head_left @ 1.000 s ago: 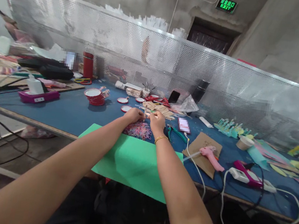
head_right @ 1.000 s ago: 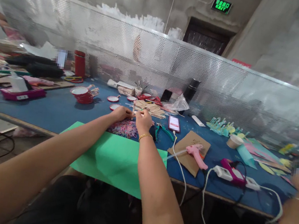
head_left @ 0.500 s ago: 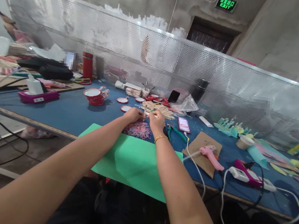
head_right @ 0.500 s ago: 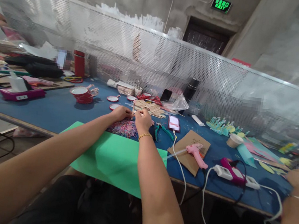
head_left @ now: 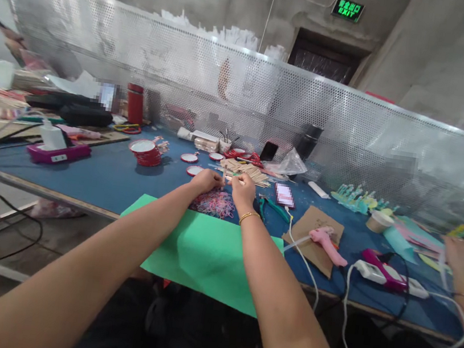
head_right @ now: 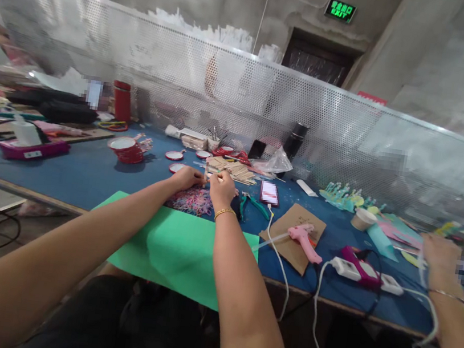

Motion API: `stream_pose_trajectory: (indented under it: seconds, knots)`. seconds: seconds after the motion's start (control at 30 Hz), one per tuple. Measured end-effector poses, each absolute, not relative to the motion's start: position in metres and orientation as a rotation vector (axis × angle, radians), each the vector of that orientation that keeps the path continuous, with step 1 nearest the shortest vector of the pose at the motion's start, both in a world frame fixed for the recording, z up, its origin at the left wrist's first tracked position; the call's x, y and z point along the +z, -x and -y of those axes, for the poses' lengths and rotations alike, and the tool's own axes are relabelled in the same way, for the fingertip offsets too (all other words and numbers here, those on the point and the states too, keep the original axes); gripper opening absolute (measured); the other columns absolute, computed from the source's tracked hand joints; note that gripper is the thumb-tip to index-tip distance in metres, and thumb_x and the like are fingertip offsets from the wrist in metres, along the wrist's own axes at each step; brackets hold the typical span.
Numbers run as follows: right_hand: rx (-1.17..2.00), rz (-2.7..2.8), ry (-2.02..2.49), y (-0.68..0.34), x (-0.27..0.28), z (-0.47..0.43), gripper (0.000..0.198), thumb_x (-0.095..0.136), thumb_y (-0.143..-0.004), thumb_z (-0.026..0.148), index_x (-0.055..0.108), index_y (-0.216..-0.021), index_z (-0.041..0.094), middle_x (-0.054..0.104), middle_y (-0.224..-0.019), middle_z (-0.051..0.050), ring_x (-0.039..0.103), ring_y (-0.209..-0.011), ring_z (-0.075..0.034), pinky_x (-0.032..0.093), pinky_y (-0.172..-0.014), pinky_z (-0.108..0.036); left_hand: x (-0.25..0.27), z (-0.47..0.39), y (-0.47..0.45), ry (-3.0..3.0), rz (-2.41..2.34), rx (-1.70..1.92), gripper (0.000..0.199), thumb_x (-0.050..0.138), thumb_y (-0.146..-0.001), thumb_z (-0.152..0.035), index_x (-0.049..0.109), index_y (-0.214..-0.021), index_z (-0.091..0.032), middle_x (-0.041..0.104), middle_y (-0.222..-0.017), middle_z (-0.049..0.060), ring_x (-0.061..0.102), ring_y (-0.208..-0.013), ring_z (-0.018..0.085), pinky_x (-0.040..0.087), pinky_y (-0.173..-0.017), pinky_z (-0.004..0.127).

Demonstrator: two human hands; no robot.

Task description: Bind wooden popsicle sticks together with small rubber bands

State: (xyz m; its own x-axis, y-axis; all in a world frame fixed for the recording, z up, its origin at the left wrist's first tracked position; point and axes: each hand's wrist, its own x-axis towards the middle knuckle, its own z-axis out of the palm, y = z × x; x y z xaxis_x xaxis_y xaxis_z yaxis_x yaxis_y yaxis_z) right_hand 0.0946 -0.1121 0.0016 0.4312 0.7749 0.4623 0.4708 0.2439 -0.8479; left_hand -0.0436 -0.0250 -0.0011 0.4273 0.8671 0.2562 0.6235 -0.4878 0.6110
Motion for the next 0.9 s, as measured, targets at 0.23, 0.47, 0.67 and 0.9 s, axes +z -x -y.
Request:
stream_pose_trajectory:
  seconds: [0.23,0.47,0.67,0.9]
  knots:
    - [0.297,1.186,1.426,-0.0959,0.0041,0.1140,0.015,0.051,-0.076,0.032,0.058,-0.066,0.024,0.069,-0.071,0.002,0.061,-0.072,-0.016,0.044,-0.069,-0.025,0.0013,0.0298,0.0423,-2.223,-1.273,0.776,0.035,0.064,-0.065,-0.050,0.069,-0.061,-0.016,0.051,-0.050,-0.002,0.039,-0.052,0.011,0.025,-0.052,0.025]
    - [0.300,1.206,1.402,-0.0939,0.0067,0.1163,0.015,0.051,-0.077,0.030,0.056,-0.065,0.023,0.069,-0.070,0.002,0.060,-0.072,-0.016,0.044,-0.069,-0.025,0.0030,0.0323,0.0425,-2.219,-1.267,0.749,0.032,0.063,-0.068,-0.046,0.070,-0.062,-0.015,0.051,-0.050,-0.002,0.038,-0.050,0.011,0.025,-0.052,0.027]
    - [0.313,1.158,1.453,-0.0955,0.0059,0.1155,0.015,0.050,-0.077,0.031,0.056,-0.066,0.024,0.070,-0.071,0.002,0.061,-0.073,-0.016,0.044,-0.069,-0.025,0.0026,0.0314,0.0419,-2.208,-1.288,0.758,0.033,0.064,-0.066,-0.048,0.072,-0.065,-0.015,0.054,-0.051,-0.002,0.039,-0.052,0.011,0.027,-0.053,0.026]
    - [0.309,1.211,1.396,-0.0938,0.0058,0.1147,0.014,0.051,-0.076,0.030,0.056,-0.065,0.023,0.069,-0.070,0.002,0.061,-0.071,-0.016,0.044,-0.068,-0.024,0.0015,0.0293,0.0435,-2.246,-1.246,0.765,0.033,0.062,-0.067,-0.047,0.071,-0.064,-0.015,0.056,-0.053,-0.001,0.040,-0.052,0.011,0.026,-0.052,0.025]
